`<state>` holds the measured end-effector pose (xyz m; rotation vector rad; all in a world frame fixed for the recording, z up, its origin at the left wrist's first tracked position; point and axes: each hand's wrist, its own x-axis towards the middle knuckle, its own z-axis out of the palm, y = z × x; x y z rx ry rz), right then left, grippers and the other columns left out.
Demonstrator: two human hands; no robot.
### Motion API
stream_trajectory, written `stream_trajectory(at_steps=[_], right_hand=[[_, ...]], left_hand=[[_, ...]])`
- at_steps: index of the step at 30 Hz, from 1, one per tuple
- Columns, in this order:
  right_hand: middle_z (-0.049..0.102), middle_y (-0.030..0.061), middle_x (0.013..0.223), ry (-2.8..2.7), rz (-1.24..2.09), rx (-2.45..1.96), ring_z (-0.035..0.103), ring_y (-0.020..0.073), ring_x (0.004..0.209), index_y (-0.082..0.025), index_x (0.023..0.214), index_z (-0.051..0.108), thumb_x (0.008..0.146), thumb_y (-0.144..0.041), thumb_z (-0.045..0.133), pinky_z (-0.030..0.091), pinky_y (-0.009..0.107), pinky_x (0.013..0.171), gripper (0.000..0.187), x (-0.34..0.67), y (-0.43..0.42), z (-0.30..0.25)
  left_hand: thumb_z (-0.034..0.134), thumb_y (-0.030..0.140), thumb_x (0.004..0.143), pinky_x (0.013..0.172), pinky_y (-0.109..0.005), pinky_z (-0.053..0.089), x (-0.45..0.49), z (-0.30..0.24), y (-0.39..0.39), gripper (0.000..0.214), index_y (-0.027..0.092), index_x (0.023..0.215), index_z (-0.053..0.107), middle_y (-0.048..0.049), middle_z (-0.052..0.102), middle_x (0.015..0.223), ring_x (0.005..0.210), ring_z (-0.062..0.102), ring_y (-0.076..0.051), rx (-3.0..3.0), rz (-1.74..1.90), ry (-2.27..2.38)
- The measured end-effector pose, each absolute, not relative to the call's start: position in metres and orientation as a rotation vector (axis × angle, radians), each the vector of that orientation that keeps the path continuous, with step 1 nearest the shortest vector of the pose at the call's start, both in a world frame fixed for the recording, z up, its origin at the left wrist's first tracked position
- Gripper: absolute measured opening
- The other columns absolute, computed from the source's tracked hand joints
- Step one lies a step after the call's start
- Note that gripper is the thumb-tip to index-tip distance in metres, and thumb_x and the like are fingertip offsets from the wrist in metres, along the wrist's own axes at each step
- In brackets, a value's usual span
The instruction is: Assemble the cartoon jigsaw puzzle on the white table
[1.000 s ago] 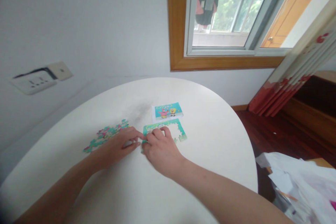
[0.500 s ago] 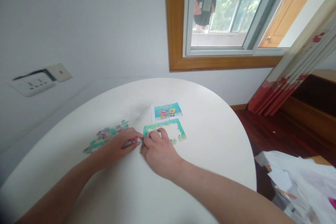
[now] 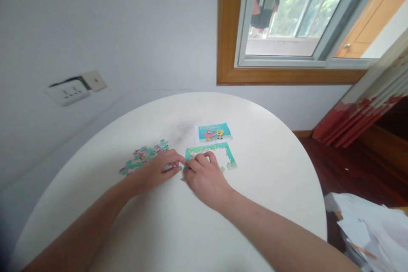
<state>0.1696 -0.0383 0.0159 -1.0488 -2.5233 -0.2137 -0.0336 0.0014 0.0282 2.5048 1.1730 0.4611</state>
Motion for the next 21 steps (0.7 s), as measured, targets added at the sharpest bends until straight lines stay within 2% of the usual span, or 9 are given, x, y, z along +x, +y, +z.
stream_trajectory(at_steps=[8, 11, 16, 21], right_hand=[[0.064, 0.0044, 0.088, -2.502, -0.253, -1.004, 0.049, 0.0186, 0.093, -0.018, 0.091, 0.066, 0.094, -0.024, 0.05, 0.029, 0.039, 0.091, 0.018, 0.17, -0.037, 0.012], [0.064, 0.0043, 0.086, -2.481, -0.234, -1.009, 0.049, 0.018, 0.09, -0.019, 0.093, 0.067, 0.094, -0.025, 0.049, 0.029, 0.039, 0.09, 0.019, 0.171, -0.037, 0.01], [0.063, 0.0042, 0.084, -2.476, -0.22, -1.015, 0.048, 0.0184, 0.09, -0.019, 0.096, 0.068, 0.095, -0.027, 0.047, 0.029, 0.039, 0.088, 0.022, 0.17, -0.037, 0.012], [0.062, 0.0048, 0.083, -2.487, -0.216, -1.018, 0.048, 0.019, 0.091, -0.019, 0.096, 0.068, 0.095, -0.027, 0.048, 0.029, 0.039, 0.088, 0.021, 0.171, -0.037, 0.012]], left_hand=[[0.047, 0.022, 0.084, 0.083, -0.031, 0.042, -0.033, 0.03, -0.001, 0.02, 0.018, 0.092, 0.064, -0.0047, 0.06, 0.087, 0.087, 0.055, -0.019, 2.485, 0.487, 1.172], [0.047, 0.026, 0.083, 0.078, -0.028, 0.042, -0.033, 0.038, -0.003, 0.022, 0.018, 0.093, 0.065, -0.0045, 0.061, 0.087, 0.083, 0.056, -0.018, 2.437, 0.483, 1.195], [0.044, 0.038, 0.084, 0.053, -0.023, 0.034, -0.035, 0.051, -0.008, 0.031, 0.018, 0.077, 0.067, 0.0012, 0.061, 0.059, 0.054, 0.052, -0.013, 2.172, 0.227, 1.355], [0.04, 0.043, 0.082, 0.049, -0.023, 0.03, -0.029, 0.044, -0.011, 0.042, 0.017, 0.072, 0.071, 0.0002, 0.06, 0.049, 0.044, 0.046, -0.013, 1.987, 0.144, 1.363]])
